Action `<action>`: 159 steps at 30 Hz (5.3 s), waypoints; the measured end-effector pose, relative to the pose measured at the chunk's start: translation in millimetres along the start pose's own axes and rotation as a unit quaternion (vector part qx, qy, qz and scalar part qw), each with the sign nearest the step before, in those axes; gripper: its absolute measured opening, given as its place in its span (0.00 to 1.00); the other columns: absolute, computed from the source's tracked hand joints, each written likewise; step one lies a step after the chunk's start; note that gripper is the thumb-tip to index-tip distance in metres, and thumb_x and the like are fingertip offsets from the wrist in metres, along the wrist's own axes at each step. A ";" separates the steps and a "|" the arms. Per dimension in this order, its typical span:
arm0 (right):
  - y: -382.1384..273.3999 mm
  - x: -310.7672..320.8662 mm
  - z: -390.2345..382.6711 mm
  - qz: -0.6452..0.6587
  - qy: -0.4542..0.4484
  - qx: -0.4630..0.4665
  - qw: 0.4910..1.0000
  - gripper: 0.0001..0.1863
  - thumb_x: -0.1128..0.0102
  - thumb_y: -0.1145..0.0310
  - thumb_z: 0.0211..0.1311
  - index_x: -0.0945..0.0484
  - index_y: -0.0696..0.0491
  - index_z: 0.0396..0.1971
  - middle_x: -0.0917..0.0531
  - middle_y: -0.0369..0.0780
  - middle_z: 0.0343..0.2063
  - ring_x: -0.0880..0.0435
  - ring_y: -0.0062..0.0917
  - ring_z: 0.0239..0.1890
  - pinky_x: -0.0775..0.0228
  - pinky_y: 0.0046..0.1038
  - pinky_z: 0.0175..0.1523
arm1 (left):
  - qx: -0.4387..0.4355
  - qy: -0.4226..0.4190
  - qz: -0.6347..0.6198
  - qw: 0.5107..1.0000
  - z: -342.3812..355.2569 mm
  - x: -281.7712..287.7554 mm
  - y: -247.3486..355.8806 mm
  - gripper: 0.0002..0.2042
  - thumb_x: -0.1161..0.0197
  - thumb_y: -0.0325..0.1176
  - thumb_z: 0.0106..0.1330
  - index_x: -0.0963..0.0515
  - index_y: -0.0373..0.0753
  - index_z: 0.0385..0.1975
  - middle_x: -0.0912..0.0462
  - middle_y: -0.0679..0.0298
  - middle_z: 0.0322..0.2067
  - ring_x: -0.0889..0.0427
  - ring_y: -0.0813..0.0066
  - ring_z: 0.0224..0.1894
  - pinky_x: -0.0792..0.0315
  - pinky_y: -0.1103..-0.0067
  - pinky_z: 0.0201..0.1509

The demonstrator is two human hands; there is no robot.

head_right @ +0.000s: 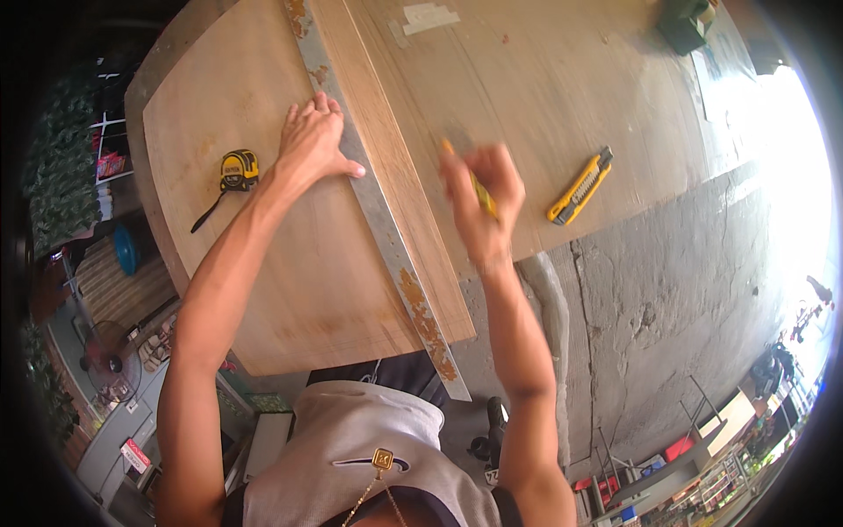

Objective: The person measures and marks a large plywood sheet using a tape measure, a metal ruler, and a pencil. They repeatedly align the ruler, draw straight lines, and mark measurement points across the board surface.

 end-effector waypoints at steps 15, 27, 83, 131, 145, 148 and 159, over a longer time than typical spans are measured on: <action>33.2 -287.9 320.2 -0.011 -0.089 0.010 0.996 0.08 0.35 0.70 0.56 0.16 0.60 0.32 0.13 0.41 0.28 0.12 0.24 0.28 0.19 0.23 0.32 | -0.015 -0.010 0.026 0.999 0.3 12.6 9.2 0.30 0.23 0.42 0.37 0.16 0.39 0.45 0.28 0.45 0.61 0.36 0.46 0.66 0.48 0.41 0.64; 39.8 -322.5 377.5 -0.171 -0.076 0.084 0.979 0.11 0.34 0.61 0.52 0.13 0.52 0.31 0.13 0.34 0.26 0.15 0.19 0.22 0.23 0.22 0.34 | -0.033 0.006 0.030 0.999 -1.6 7.3 9.4 0.53 0.20 0.50 0.31 0.33 0.19 0.58 0.35 0.31 0.60 0.36 0.45 0.64 0.48 0.43 0.67; 54.3 -322.0 383.1 0.006 -0.108 -0.073 0.991 0.07 0.41 0.69 0.59 0.18 0.58 0.29 0.17 0.40 0.21 0.19 0.26 0.17 0.33 0.28 0.17 | -0.018 0.022 -0.014 0.999 -4.4 -3.3 -0.8 0.48 0.24 0.48 0.37 0.31 0.26 0.60 0.34 0.39 0.63 0.40 0.49 0.69 0.57 0.35 0.67; 18.0 144.9 -154.3 -0.532 0.066 0.256 0.805 0.20 0.25 0.69 0.45 0.34 0.54 0.19 0.22 0.43 0.27 0.24 0.39 0.28 0.32 0.34 0.35 | -0.022 0.214 -0.397 0.892 -118.2 -64.1 -82.9 0.29 0.25 0.42 0.48 0.25 0.50 0.53 0.23 0.54 0.49 0.23 0.55 0.51 0.26 0.67 0.55; 1.7 93.5 -96.3 -0.051 -0.065 0.096 0.992 0.23 0.32 0.84 0.44 0.41 0.50 0.28 0.19 0.46 0.44 0.22 0.23 0.38 0.26 0.24 0.42 | 0.217 0.352 -0.628 0.659 -308.6 -162.8 130.1 0.40 0.28 0.48 0.57 0.38 0.32 0.64 0.31 0.51 0.58 0.31 0.54 0.61 0.39 0.64 0.68; -21.0 87.3 -63.5 -0.160 -0.041 0.150 0.975 0.21 0.33 0.80 0.42 0.41 0.53 0.26 0.19 0.44 0.47 0.24 0.20 0.37 0.29 0.22 0.44 | 0.420 -0.024 -0.877 0.233 -360.6 -218.5 145.1 0.44 0.46 0.64 0.64 0.47 0.36 0.69 0.37 0.52 0.64 0.36 0.54 0.64 0.42 0.58 0.69; -34.9 17.0 -38.9 -0.164 -0.197 0.076 0.964 0.22 0.36 0.83 0.38 0.43 0.51 0.24 0.19 0.44 0.46 0.27 0.15 0.35 0.30 0.19 0.41 | 0.385 0.393 -0.835 -0.014 -400.1 -304.9 47.3 0.34 0.60 0.61 0.72 0.47 0.45 0.71 0.41 0.59 0.69 0.37 0.56 0.67 0.37 0.55 0.67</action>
Point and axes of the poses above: each hand's wrist, its own z-axis towards the middle knuckle, its own x-axis out of the back of the hand, y = z × x, the point moved 5 cm from there along z, towards the middle knuckle
